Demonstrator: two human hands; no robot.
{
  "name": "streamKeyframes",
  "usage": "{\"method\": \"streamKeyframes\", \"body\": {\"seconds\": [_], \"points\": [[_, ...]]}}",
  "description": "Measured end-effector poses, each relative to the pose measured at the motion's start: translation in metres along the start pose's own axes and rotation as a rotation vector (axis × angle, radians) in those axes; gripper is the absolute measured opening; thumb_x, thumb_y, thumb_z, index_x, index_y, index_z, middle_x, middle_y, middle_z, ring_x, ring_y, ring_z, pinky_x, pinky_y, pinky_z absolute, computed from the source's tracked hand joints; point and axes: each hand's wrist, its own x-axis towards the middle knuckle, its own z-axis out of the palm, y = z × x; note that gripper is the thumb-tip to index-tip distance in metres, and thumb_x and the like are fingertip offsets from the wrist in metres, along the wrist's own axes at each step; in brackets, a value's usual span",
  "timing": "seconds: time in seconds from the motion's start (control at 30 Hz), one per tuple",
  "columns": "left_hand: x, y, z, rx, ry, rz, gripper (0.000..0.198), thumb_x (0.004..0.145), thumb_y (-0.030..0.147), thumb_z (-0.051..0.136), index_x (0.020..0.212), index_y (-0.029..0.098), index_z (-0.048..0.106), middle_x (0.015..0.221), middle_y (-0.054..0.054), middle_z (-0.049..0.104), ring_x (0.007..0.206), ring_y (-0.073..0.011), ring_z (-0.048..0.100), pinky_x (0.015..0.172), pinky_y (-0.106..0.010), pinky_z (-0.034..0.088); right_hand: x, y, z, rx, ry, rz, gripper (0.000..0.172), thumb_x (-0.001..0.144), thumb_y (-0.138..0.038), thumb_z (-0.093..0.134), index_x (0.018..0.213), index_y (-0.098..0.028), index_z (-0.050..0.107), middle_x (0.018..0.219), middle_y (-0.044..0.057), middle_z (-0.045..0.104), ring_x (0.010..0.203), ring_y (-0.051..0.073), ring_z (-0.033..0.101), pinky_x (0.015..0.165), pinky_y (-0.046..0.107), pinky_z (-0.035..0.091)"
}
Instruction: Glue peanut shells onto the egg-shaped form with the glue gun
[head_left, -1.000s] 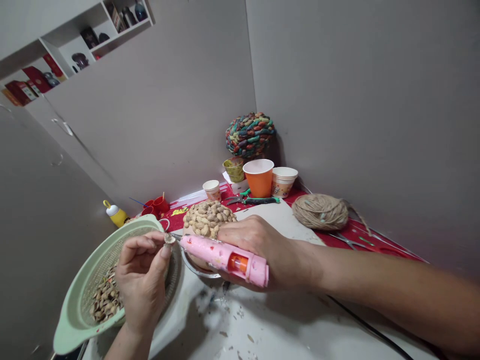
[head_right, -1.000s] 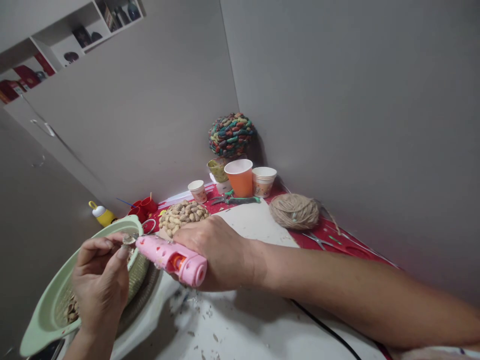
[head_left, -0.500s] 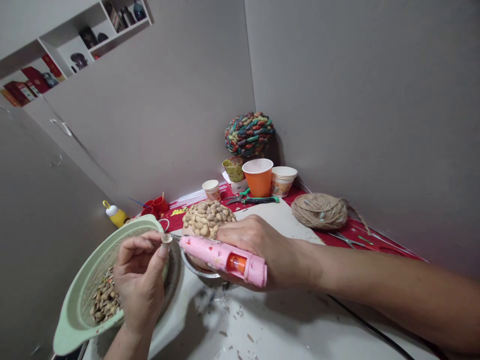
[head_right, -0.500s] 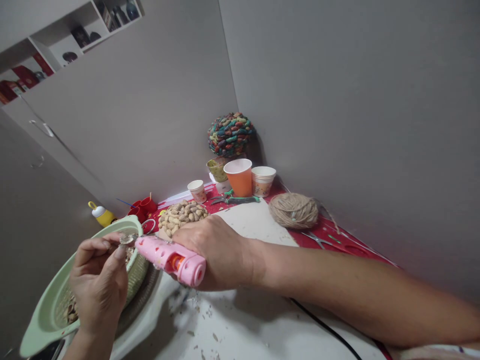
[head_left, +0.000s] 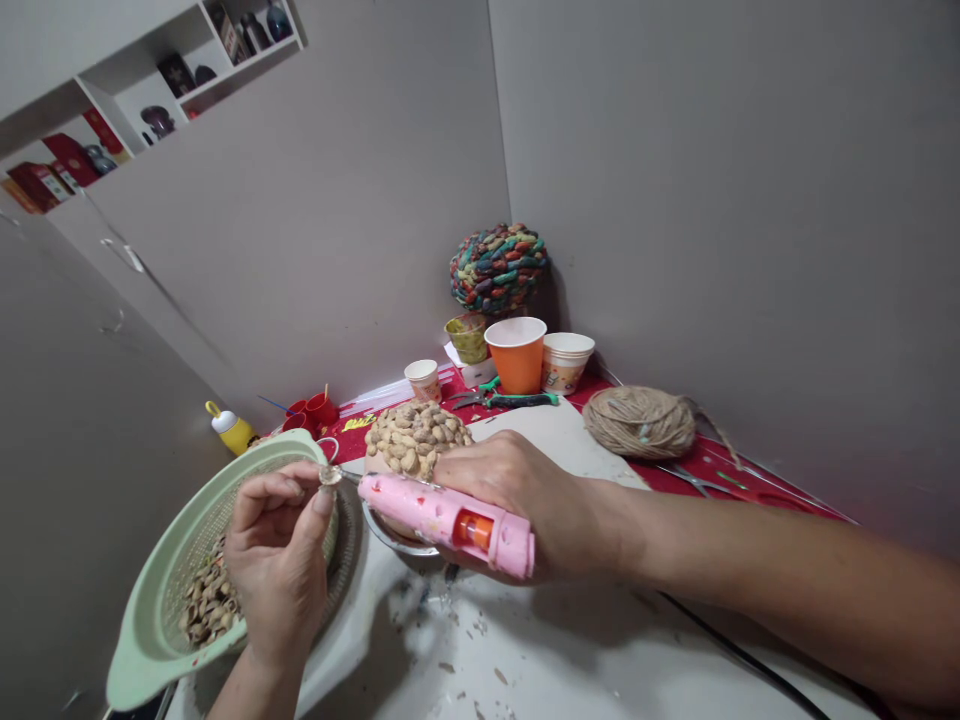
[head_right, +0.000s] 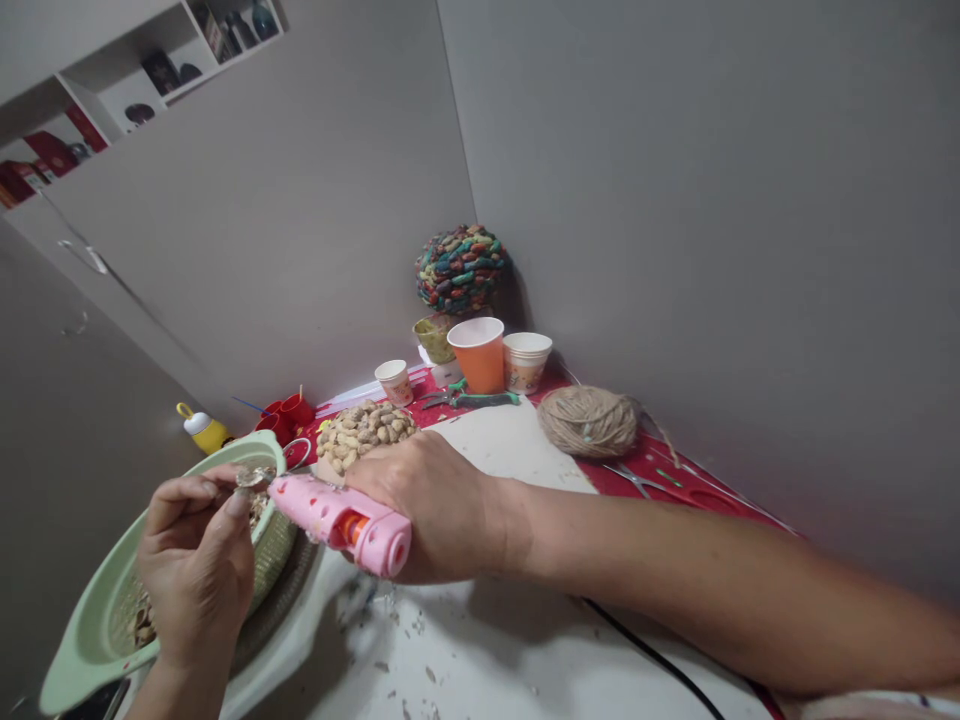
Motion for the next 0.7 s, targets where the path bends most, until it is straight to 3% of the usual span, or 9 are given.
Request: {"method": "streamKeyframes", "body": {"seconds": [0.4, 0.7], "points": [[0.0016, -0.0008, -0.0001, 0.014, 0.02, 0.023, 0.019, 0.074, 0.01, 0.075, 0.08, 0.02, 0.06, 0.087, -0.001, 0.067, 0.086, -0.0121, 0.063, 0.081, -0.024, 0.052, 0.0004, -0.0026, -0.0021, 0.021, -0.009, -0.012, 0.02, 0.078, -0.026, 0.053, 0.065, -0.018, 0.04, 0.058, -0.003, 0.047, 0.05, 0.009, 0.036, 0.048, 0.024, 0.021], [-0.0011, -0.0068, -0.0028, 0.026, -0.05, 0.075, 0.021, 0.076, 0.002, 0.071, 0.083, 0.018, 0.061, 0.09, -0.002, 0.069, 0.087, -0.0119, 0.064, 0.078, -0.022, 0.053, -0.0005, -0.0023, 0.0006, 0.064, -0.029, 0.003, 0.02, 0.077, -0.029, 0.057, 0.067, -0.018, 0.043, 0.061, -0.002, 0.048, 0.053, 0.01, 0.039, 0.05, 0.024, 0.025]]}}
